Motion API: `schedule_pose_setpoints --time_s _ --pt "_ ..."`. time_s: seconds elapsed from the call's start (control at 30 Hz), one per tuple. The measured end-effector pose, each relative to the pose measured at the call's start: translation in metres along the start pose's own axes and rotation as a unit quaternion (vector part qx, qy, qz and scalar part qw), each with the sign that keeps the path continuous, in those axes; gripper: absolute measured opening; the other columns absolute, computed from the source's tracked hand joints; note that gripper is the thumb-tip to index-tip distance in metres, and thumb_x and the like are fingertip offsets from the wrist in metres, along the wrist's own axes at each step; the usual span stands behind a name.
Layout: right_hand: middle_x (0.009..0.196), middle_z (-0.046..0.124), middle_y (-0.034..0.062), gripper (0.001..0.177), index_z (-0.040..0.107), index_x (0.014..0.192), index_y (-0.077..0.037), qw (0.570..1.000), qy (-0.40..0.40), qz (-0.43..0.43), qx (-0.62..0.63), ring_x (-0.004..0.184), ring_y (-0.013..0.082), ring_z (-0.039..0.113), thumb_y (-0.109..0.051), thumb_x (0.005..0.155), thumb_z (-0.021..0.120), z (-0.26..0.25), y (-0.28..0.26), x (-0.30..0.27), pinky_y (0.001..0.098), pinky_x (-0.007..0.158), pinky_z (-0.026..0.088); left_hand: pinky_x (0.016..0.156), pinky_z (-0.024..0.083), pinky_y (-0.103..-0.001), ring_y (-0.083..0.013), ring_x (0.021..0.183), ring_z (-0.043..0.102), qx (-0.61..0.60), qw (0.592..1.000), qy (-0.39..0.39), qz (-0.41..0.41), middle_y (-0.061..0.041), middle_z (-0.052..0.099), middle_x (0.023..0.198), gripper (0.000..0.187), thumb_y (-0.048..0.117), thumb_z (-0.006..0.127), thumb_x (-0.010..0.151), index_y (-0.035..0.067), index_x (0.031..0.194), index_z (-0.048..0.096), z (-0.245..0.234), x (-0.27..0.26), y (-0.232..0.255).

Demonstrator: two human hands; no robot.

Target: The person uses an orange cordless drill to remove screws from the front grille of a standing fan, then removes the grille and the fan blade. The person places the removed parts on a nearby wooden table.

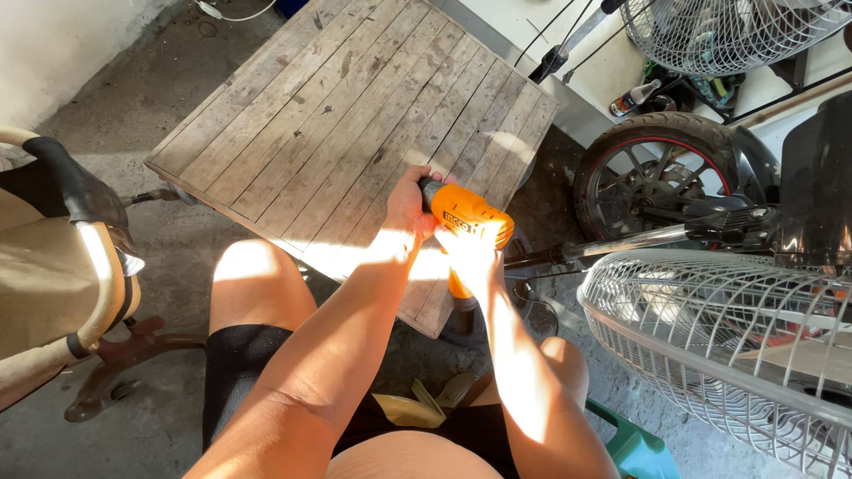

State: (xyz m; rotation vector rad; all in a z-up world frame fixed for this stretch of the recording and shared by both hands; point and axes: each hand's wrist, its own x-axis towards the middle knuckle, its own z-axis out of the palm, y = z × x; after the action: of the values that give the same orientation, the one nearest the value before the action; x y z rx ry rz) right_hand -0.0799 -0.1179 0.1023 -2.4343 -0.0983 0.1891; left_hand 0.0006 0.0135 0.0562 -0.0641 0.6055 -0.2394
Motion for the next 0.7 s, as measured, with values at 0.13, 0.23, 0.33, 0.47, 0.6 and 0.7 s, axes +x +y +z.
schedule_pose_setpoints --time_s 0.13,0.23,0.33,0.47,0.6,0.7 --pt "0.078 0.072 0.0018 0.023 0.074 0.103 -0.007 0.993 0.051 0.024 0.106 0.07 0.0108 0.066 -0.028 0.094 0.069 0.008 -0.01 -0.01 0.0291 0.065 0.052 0.066 0.057 -0.05 -0.0289 0.078 0.068 0.058 0.997 0.054 0.014 -0.01 0.063 0.082 0.015 0.019 0.06 0.093 0.005 0.091 0.054 0.007 -0.009 0.002" --pt "0.079 0.07 0.002 0.021 0.073 0.103 -0.005 0.977 0.027 0.084 0.194 0.07 0.0113 0.064 -0.022 0.09 0.072 0.012 0.002 -0.009 0.0296 0.062 0.051 0.069 0.059 -0.05 -0.0328 0.077 0.068 0.062 0.997 0.035 0.013 -0.019 0.068 0.085 0.017 0.018 0.059 0.093 0.004 0.088 0.053 0.003 -0.008 0.004" --pt "0.081 0.071 0.0015 0.017 0.072 0.099 -0.003 0.975 0.008 0.084 0.204 0.072 0.011 0.066 -0.014 0.086 0.071 0.017 0.021 -0.004 0.029 0.062 0.054 0.072 0.061 -0.05 -0.0344 0.079 0.069 0.049 0.998 0.021 0.02 -0.021 0.068 0.086 0.016 0.016 0.059 0.094 0.003 0.086 0.053 -0.006 -0.002 0.005" --pt "0.08 0.069 0.005 0.011 0.07 0.096 -0.002 0.958 0.029 0.055 0.281 0.069 0.0129 0.062 -0.011 0.09 0.069 0.03 0.044 -0.006 0.0296 0.061 0.051 0.073 0.061 -0.053 -0.0366 0.08 0.069 0.051 0.998 0.024 0.01 -0.022 0.067 0.088 0.017 0.017 0.059 0.094 0.002 0.087 0.053 -0.016 0.013 -0.001" --pt "0.081 0.071 0.0018 0.01 0.073 0.095 -0.008 0.997 0.033 -0.065 0.008 0.071 0.0109 0.065 -0.016 0.095 0.066 0.028 0.058 -0.011 0.0276 0.062 0.054 0.073 0.059 -0.052 -0.0351 0.08 0.065 0.144 0.988 0.043 0.037 -0.02 0.066 0.093 0.023 0.02 0.064 0.098 -0.003 0.094 0.06 -0.021 0.02 0.001" --pt "0.081 0.073 0.002 0.013 0.076 0.098 -0.012 0.99 0.024 -0.122 -0.073 0.071 0.0122 0.067 -0.019 0.096 0.065 0.013 0.058 -0.015 0.0286 0.062 0.055 0.077 0.058 -0.062 -0.0386 0.091 0.068 0.158 0.979 0.13 -0.025 -0.023 0.067 0.096 0.033 0.033 0.053 0.099 0.0 0.097 0.055 -0.027 0.009 0.008"
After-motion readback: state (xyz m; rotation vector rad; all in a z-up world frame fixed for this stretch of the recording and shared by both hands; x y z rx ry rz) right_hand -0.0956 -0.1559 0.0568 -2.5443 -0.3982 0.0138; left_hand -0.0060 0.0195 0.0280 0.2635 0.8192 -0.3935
